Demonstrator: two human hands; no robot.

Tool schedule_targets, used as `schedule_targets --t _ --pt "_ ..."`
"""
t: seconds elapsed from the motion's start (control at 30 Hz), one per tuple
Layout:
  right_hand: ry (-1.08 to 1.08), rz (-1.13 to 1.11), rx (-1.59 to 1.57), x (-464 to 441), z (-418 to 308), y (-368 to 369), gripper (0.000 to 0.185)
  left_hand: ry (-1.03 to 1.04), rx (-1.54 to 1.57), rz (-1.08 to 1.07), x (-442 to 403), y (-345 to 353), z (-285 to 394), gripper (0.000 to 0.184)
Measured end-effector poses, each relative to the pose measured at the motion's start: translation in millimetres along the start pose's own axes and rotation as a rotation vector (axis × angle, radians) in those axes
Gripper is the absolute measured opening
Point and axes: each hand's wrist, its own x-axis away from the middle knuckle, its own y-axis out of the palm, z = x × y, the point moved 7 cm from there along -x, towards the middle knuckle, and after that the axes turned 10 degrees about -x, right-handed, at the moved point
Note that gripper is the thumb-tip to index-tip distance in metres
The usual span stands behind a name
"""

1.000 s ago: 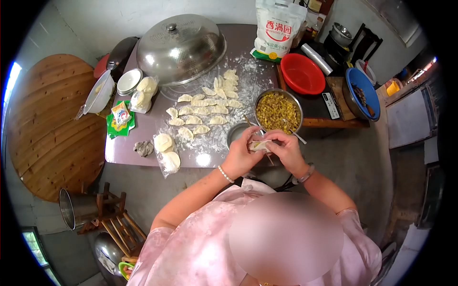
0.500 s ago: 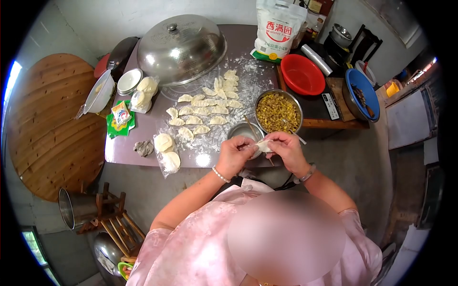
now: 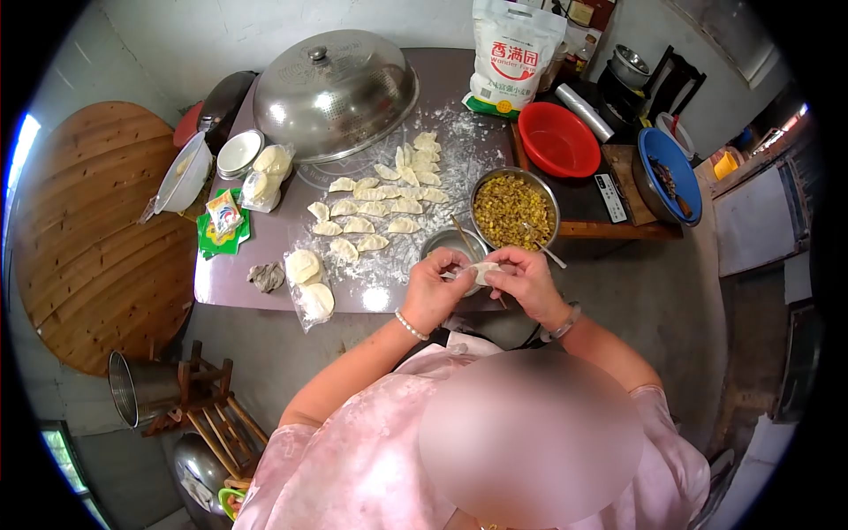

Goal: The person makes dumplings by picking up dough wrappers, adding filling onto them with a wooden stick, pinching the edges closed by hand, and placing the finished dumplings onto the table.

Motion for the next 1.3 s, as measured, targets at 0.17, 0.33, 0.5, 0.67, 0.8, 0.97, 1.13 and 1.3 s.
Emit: schedule_targets --t 0.17,0.33,0.5,0.67,0.8,0.97,1.13,1.3 --pt "-0.021 0.049 0.024 -3.0 2.9 -1.3 0.012 -0.176 0.240 -0.052 4.6 6.5 -2.7 0.009" --pt "-0.262 -0.016 0.452 1.5 -18.7 11.2 0.013 -0.123 0.088 -0.050 3.7 6.1 -8.9 0.011" --pt "-0.287 0.063 0.423 0.5 -17.3 9.4 0.013 0.047 -0.161 -0.029 6.1 6.5 3.7 0.013" --pt "-0.264 0.103 0.495 1.3 -14.1 6.1 0.013 0.053 -0.180 -0.048 5.7 9.3 0.5 0.014" --pt "-0.268 0.142 0.540 -0.7 -6.6 -1.4 0.014 0.058 -0.230 -0.040 4.5 11.1 4.2 0.018" --pt "-0.089 0.108 0.213 -2.2 -4.5 2.0 0.014 -0.050 -0.045 -0.057 1.8 11.5 -5.1 0.020" --pt "0.015 0.085 0.163 -4.3 0.9 -0.7 0.016 -0.102 0.116 -0.021 0.1 11.0 -8.5 0.017" --pt "0.035 0.088 0.219 -3.8 4.2 -2.2 0.013 -0.216 0.222 -0.088 1.4 11.2 -21.6 0.011"
